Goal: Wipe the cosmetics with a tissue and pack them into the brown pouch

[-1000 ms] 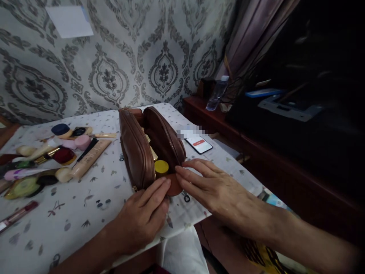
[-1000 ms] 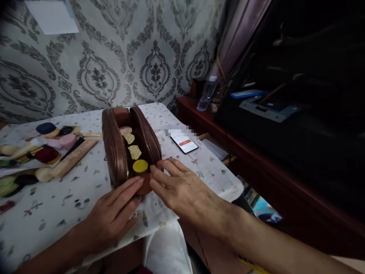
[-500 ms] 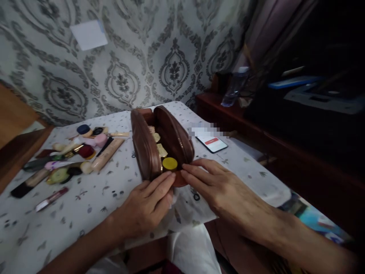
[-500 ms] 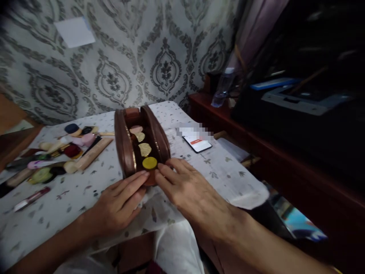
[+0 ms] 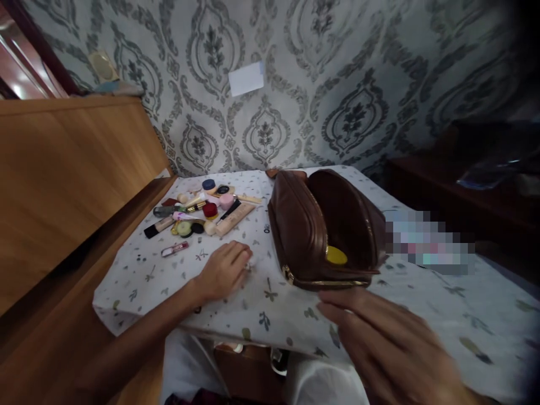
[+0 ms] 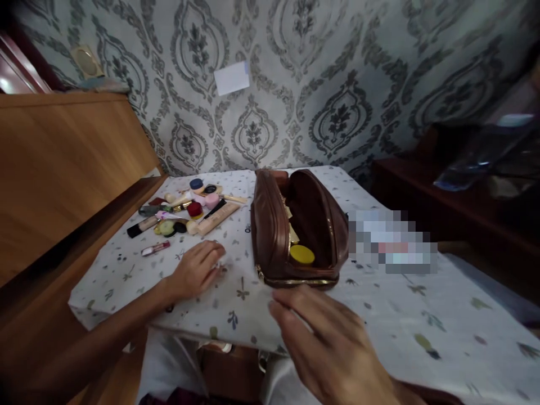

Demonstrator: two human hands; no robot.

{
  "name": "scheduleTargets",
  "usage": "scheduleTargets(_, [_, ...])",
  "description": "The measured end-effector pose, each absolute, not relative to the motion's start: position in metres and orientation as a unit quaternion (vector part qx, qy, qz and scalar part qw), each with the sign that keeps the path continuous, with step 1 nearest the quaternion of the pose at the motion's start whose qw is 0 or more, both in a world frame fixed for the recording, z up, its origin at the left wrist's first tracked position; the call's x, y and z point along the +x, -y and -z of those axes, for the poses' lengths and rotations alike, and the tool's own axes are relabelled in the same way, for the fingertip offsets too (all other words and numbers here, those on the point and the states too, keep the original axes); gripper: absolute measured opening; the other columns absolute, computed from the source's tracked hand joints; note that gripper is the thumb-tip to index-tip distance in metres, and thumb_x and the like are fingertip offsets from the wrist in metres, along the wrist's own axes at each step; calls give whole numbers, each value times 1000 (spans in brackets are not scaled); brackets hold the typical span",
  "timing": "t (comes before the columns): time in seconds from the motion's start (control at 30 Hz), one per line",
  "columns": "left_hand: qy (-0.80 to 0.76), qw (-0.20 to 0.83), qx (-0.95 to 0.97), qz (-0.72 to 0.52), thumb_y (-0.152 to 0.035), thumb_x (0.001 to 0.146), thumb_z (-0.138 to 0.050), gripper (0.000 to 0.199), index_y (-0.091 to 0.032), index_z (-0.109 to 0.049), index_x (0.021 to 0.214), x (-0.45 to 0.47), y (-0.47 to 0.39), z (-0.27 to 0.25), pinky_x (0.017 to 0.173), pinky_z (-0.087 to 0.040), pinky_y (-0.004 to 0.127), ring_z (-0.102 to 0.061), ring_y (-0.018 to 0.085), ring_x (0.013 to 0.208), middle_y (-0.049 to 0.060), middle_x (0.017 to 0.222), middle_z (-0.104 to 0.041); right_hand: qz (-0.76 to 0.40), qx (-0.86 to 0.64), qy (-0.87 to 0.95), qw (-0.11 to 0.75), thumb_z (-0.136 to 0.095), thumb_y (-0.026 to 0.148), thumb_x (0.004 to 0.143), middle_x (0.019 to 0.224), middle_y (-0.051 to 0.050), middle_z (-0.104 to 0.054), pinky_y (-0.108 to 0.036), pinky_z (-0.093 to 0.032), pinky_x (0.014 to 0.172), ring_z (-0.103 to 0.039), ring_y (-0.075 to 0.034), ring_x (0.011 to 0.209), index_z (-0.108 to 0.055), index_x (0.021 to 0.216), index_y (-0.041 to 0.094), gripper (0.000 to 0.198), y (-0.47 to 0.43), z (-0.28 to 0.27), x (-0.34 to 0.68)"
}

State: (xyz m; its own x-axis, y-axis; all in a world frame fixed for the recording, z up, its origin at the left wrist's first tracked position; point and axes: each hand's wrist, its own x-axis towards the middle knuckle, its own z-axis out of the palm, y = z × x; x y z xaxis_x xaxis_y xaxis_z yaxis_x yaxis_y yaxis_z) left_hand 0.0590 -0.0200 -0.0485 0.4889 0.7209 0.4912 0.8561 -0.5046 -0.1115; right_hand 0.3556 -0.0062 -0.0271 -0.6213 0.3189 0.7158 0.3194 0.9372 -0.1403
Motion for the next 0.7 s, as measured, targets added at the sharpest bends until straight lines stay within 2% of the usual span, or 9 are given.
scheduleTargets(0.07, [524,158,-813,199,-20,94,-44,18,-16,-58,105,37,19,51,84,-54,39,-61,24,96,12,103,-64,3,-135,897,421,-43,5,91,91,-8,-73,-30,-58,69,-69,-18,79,-65,97,19,26,9,21,327])
scheduleTargets(0.2, [585,151,-768,215,-21,93,-46,16,-15,-57,104,1,22,59,84,-53,39,-60,25,96,12,101,-62,-124,-139,920,345,-42,3,85,85,-8,-70,-31,-56,68,-67,-18,77,-66,86,16,28,-5,26,262])
scheduleTargets(0.3, [603,145,-753,221,-20,92,-45,13,-16,-56,99,-18,27,65,81,-52,37,-59,24,91,10,96,-62,-266,-218,886,311,-46,7,85,86,-6,-70,-32,-55,75,-67,-18,79,-67,92,16,25,-29,38,208])
scheduleTargets(0.37, [609,136,-748,227,-21,92,-46,11,-17,-56,95,-25,30,70,80,-51,35,-59,22,89,8,93,-62,-389,-277,825,302,-49,10,84,89,-7,-72,-29,-54,73,-68,-17,80,-66,94,15,20,-46,48,171])
scheduleTargets(0.43, [610,122,-749,230,-22,92,-48,8,-18,-56,94,-29,32,75,79,-50,33,-60,21,88,7,91,-62,-482,-345,743,309,-47,11,84,88,-7,-71,-26,-53,65,-67,-16,75,-63,94,14,19,-60,59,142])
scheduleTargets(0.53, [605,106,-759,217,-20,89,-50,6,-18,-55,93,-29,33,81,79,-50,34,-59,22,88,6,91,-62,-508,-388,695,330,-45,14,84,82,-5,-69,-23,-52,63,-64,-14,69,-61,93,14,19,-72,75,119])
scheduleTargets(0.7, [602,94,-773,179,-21,88,-53,5,-18,-55,92,-30,37,78,79,-50,37,-59,24,90,7,93,-63,-550,-342,686,332,-52,26,81,73,-3,-66,-24,-47,55,-58,-13,57,-63,91,15,18,-75,84,127])
